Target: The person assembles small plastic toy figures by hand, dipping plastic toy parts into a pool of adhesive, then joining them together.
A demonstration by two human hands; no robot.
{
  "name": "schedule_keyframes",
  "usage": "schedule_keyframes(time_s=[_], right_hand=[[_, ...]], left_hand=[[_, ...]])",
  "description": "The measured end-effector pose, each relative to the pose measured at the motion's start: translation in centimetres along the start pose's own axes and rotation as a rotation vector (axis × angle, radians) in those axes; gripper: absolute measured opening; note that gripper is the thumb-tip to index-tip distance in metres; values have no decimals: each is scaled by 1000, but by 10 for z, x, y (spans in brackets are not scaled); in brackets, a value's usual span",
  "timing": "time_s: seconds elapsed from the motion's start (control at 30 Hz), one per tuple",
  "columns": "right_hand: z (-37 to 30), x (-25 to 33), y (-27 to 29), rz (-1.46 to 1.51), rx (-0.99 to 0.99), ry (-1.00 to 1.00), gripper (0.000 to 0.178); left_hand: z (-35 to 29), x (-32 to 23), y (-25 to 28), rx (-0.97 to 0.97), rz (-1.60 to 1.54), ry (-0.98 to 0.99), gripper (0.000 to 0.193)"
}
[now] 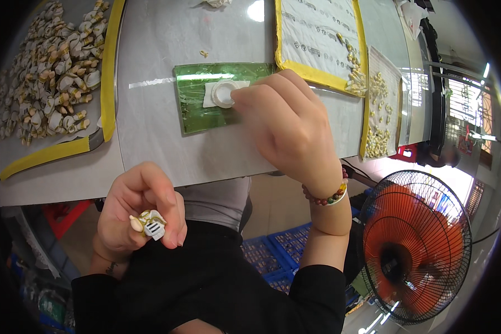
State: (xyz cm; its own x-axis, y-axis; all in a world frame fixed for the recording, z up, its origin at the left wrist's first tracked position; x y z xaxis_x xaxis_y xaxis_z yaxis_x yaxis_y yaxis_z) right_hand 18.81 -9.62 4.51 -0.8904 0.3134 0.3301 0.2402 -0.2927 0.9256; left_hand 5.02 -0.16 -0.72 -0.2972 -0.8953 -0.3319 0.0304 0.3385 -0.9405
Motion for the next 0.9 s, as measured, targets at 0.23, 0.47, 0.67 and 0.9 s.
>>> schedule_keyframes(time_s=[0.23,0.47,0.67,0.9], right_hand=[[-2,5,-5,-41,-44,10,18],[-24,26,18,619,-387,-51,27],[-23,61,15,464,-313,120,21],[-22,69,17,353,-311,154,26]], left_hand=[[0,0,5,-87,10,2,45],[2,7,3,163,-44,-38,35],[3,12,6,147,-94,-26,35],[5,13,1,147,-109,-14,32]])
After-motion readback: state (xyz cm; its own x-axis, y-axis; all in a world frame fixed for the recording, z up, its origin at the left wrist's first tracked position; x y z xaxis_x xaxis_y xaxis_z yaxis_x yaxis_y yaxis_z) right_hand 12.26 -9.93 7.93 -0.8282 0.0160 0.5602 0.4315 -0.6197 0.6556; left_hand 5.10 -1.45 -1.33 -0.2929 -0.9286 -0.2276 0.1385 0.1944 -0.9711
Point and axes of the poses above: each hand's wrist, its own z-axis towards the middle knuckle, its own y-axis out of the back of the hand, x = y × z, the point moved 6 cm from there along z, towards the middle knuckle, and after that the axes turned 9 degrees about x, right-handed, at the moved point
